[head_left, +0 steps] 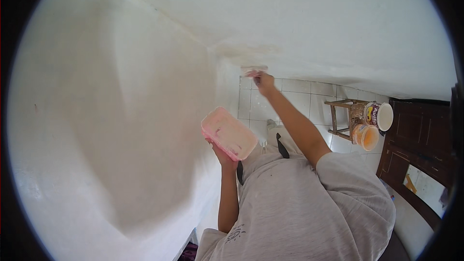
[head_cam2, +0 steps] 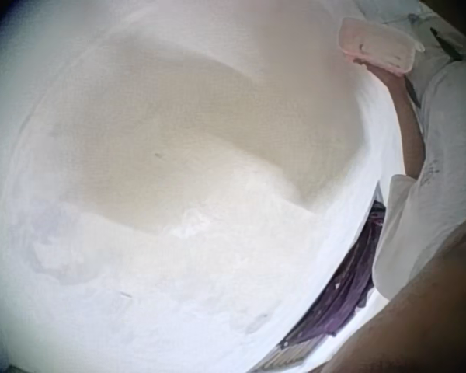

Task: The person applies wall putty to a corner using a scraper tool.

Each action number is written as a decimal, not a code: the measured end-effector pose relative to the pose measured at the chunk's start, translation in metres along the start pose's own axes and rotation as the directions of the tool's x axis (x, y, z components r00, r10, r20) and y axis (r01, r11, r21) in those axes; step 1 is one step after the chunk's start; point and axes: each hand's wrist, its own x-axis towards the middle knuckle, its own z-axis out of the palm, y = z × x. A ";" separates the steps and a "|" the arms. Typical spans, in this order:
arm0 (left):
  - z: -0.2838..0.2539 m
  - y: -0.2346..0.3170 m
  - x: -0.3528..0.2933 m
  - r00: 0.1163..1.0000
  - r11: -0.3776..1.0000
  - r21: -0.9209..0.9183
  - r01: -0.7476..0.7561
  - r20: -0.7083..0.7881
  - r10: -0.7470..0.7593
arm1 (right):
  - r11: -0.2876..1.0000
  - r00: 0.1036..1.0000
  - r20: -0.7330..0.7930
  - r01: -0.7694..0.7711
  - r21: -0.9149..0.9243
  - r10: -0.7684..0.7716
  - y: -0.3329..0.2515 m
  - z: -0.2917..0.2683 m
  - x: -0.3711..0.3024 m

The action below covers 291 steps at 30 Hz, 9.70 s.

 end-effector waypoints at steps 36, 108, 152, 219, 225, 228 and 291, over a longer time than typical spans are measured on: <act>0.004 -0.012 0.023 0.985 0.971 0.163 0.175 -0.031 -0.172 | 0.670 0.527 -0.423 0.488 -0.560 -0.737 -0.055 -0.090 0.075; -0.061 -0.032 0.041 0.946 0.931 0.198 0.307 -0.169 -0.277 | 0.597 0.589 -0.102 0.777 -0.201 -0.801 0.013 -0.039 0.093; -0.040 -0.030 0.040 0.968 0.946 0.210 0.247 -0.092 -0.232 | 0.701 0.607 -0.580 0.708 0.084 -0.544 -0.106 -0.143 0.084; -0.033 -0.017 0.047 0.970 0.968 0.084 0.238 0.020 -0.241 | 0.912 0.965 0.006 0.245 0.329 -0.262 -0.146 -0.060 -0.014; -0.004 -0.005 0.050 0.957 0.976 0.022 0.218 0.190 -0.218 | 0.607 0.791 0.258 0.597 -0.524 -0.555 -0.091 -0.021 -0.220; 0.015 -0.003 0.052 0.940 0.978 0.027 0.209 0.270 -0.208 | 0.610 0.872 0.217 0.467 -0.640 -0.440 -0.099 0.011 -0.291; 0.202 -0.055 0.003 0.965 0.983 0.113 -0.148 0.235 0.118 | -0.033 0.723 0.690 0.691 -0.722 0.023 -0.207 0.068 -0.285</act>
